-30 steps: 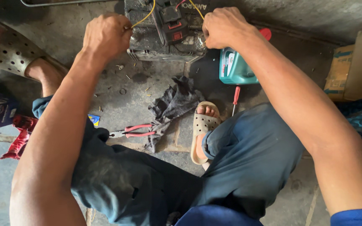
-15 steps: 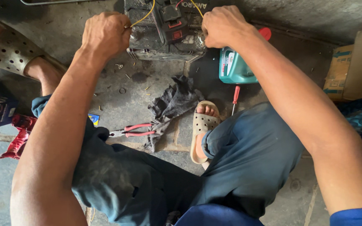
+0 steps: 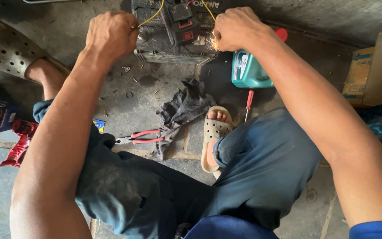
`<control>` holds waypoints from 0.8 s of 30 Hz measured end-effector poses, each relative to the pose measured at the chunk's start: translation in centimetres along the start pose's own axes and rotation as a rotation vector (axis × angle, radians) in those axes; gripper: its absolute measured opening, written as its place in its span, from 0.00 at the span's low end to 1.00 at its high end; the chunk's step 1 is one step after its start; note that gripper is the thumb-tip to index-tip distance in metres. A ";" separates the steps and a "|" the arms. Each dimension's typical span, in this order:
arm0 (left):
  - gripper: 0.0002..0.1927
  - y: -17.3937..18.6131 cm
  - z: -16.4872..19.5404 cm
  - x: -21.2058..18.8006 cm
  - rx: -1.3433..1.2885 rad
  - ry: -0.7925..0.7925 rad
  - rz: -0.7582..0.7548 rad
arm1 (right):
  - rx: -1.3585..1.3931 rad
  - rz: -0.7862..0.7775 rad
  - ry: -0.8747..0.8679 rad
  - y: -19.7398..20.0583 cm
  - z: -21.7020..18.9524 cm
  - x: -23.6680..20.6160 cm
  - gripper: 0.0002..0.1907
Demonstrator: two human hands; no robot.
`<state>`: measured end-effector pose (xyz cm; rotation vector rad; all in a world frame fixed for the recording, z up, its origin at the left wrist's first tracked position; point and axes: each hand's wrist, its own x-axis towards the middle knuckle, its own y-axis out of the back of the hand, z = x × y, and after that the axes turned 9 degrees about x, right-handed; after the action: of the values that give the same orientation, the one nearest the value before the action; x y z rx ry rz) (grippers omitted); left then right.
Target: The person sits on the floor and works on a car battery, using a multimeter to test connections and a screwdriver to adjust terminals. They manipulate wires and components on the battery while seated.
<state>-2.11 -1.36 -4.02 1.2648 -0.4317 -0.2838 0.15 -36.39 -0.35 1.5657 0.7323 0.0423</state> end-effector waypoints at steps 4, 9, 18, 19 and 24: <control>0.08 0.0 0.2 0.1 0.005 0.023 -0.037 | 0.016 0.018 -0.021 -0.1 0.1 -0.1 0.12; 0.08 -0.1 0.1 0.1 0.030 0.017 -0.034 | -0.004 0.015 -0.011 -0.1 0.1 -0.2 0.11; 0.09 -0.2 -0.1 0.0 0.013 0.009 -0.023 | -0.017 -0.007 -0.035 0.2 -0.2 -0.1 0.11; 0.09 -0.2 -0.1 0.0 0.008 0.009 -0.021 | -0.010 -0.003 -0.033 0.2 -0.2 -0.1 0.11; 0.08 -0.2 -0.1 0.0 0.008 -0.001 -0.007 | 0.034 0.066 0.043 -0.1 0.2 -0.3 0.09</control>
<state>-2.07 -1.32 -4.22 1.2741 -0.4297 -0.2892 -0.01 -36.67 -0.32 1.6249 0.7179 0.1130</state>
